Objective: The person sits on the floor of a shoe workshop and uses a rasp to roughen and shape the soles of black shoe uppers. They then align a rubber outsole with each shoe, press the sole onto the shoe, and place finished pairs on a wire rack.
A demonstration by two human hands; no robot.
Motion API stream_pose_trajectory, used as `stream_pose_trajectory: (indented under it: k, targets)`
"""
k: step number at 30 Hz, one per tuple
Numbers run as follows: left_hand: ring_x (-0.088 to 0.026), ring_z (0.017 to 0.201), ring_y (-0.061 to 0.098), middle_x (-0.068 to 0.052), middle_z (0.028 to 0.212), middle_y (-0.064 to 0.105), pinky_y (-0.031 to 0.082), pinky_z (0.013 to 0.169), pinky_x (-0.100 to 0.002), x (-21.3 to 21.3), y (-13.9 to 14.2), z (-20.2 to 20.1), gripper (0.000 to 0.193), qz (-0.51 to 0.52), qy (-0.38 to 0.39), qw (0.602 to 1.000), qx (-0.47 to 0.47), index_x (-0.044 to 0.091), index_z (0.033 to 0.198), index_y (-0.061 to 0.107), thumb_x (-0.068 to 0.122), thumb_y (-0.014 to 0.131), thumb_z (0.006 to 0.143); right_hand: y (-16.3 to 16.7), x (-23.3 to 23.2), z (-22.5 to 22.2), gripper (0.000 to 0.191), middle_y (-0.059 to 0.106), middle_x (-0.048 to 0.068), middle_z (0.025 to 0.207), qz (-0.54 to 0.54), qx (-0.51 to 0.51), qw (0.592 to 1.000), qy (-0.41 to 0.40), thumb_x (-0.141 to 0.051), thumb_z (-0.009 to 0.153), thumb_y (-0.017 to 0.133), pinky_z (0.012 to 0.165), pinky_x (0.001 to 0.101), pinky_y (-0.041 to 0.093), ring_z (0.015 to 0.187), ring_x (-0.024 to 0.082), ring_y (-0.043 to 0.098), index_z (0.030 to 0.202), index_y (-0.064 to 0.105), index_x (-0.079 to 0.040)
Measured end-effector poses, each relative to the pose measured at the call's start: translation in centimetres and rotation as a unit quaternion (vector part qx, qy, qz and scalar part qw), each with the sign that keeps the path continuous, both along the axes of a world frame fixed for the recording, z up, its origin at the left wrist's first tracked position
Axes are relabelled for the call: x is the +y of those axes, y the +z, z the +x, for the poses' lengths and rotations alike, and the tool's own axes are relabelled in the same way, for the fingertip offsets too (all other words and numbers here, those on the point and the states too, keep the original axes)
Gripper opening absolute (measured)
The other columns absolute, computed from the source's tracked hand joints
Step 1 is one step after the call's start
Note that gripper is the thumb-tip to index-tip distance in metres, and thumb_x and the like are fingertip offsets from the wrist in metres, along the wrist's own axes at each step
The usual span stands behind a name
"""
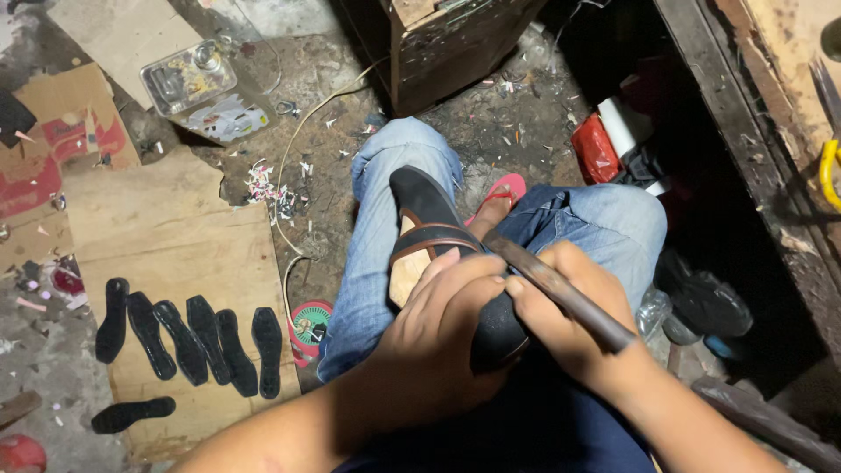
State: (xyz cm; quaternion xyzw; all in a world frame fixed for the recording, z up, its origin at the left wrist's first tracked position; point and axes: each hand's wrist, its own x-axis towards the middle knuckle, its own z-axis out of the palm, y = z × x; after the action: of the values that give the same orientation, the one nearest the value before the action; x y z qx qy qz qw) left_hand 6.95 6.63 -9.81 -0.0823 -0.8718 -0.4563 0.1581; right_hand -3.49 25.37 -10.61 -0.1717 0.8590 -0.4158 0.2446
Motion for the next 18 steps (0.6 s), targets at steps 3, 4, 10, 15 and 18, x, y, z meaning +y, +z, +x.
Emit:
stream_pose_trajectory:
  k: [3, 4, 10, 15, 18]
  targets:
    - [-0.043, 0.135, 0.055, -0.026, 0.143, 0.049, 0.047, 0.116, -0.047, 0.4, 0.1, 0.1, 0.079, 0.038, -0.002, 0.999, -0.008, 0.002, 0.137, 0.042, 0.014, 0.087, 0.073, -0.1, -0.6, -1.0, 0.02, 0.065, 0.001, 0.071, -0.042, -0.035, 0.998, -0.013, -0.023, 0.088, 0.075, 0.059, 0.027, 0.049, 0.066, 0.009, 0.059, 0.087, 0.065, -0.006]
    - [-0.043, 0.135, 0.056, -0.026, 0.143, 0.049, 0.048, 0.115, -0.046, 0.4, 0.1, 0.1, 0.08, 0.053, -0.006, 0.999, -0.007, 0.002, 0.136, 0.041, 0.014, 0.089, 0.073, 0.1, -0.5, -1.2, 0.02, 0.064, 0.001, 0.071, -0.066, -0.052, 0.996, -0.02, -0.022, 0.089, 0.075, 0.059, 0.027, 0.048, 0.067, 0.008, 0.056, 0.087, 0.065, -0.005]
    - [-0.041, 0.134, 0.058, -0.023, 0.143, 0.052, 0.049, 0.115, -0.046, 0.1, 0.2, 0.2, 0.081, 0.055, 0.018, 0.998, 0.017, 0.003, 0.135, 0.042, 0.017, 0.094, 0.074, 2.6, 5.0, 0.7, 0.016, 0.061, -0.001, 0.074, -0.057, 0.084, 0.995, -0.015, -0.017, 0.086, 0.079, 0.061, 0.0269, 0.046, 0.067, 0.01, 0.055, 0.09, 0.066, -0.009]
    - [-0.044, 0.133, 0.056, -0.024, 0.142, 0.051, 0.046, 0.115, -0.05, 0.0, 0.0, 0.3, 0.076, 0.038, 0.01, 0.999, 0.009, 0.003, 0.131, 0.044, 0.018, 0.093, 0.074, 2.3, 7.6, 2.8, 0.024, 0.059, 0.006, 0.069, -0.055, 0.271, 0.952, 0.13, -0.022, 0.072, 0.084, 0.054, 0.0326, 0.045, 0.058, 0.021, 0.061, 0.078, 0.062, -0.012]
    - [-0.045, 0.132, 0.056, -0.025, 0.14, 0.052, 0.046, 0.114, -0.051, -0.1, -0.2, 0.3, 0.073, 0.026, 0.004, 1.0, -0.005, 0.004, 0.128, 0.047, 0.018, 0.092, 0.072, 2.9, 6.1, 2.9, 0.019, 0.058, 0.007, 0.059, -0.052, 0.192, 0.968, 0.15, -0.019, 0.07, 0.083, 0.048, 0.0361, 0.042, 0.05, 0.023, 0.06, 0.072, 0.066, -0.011]
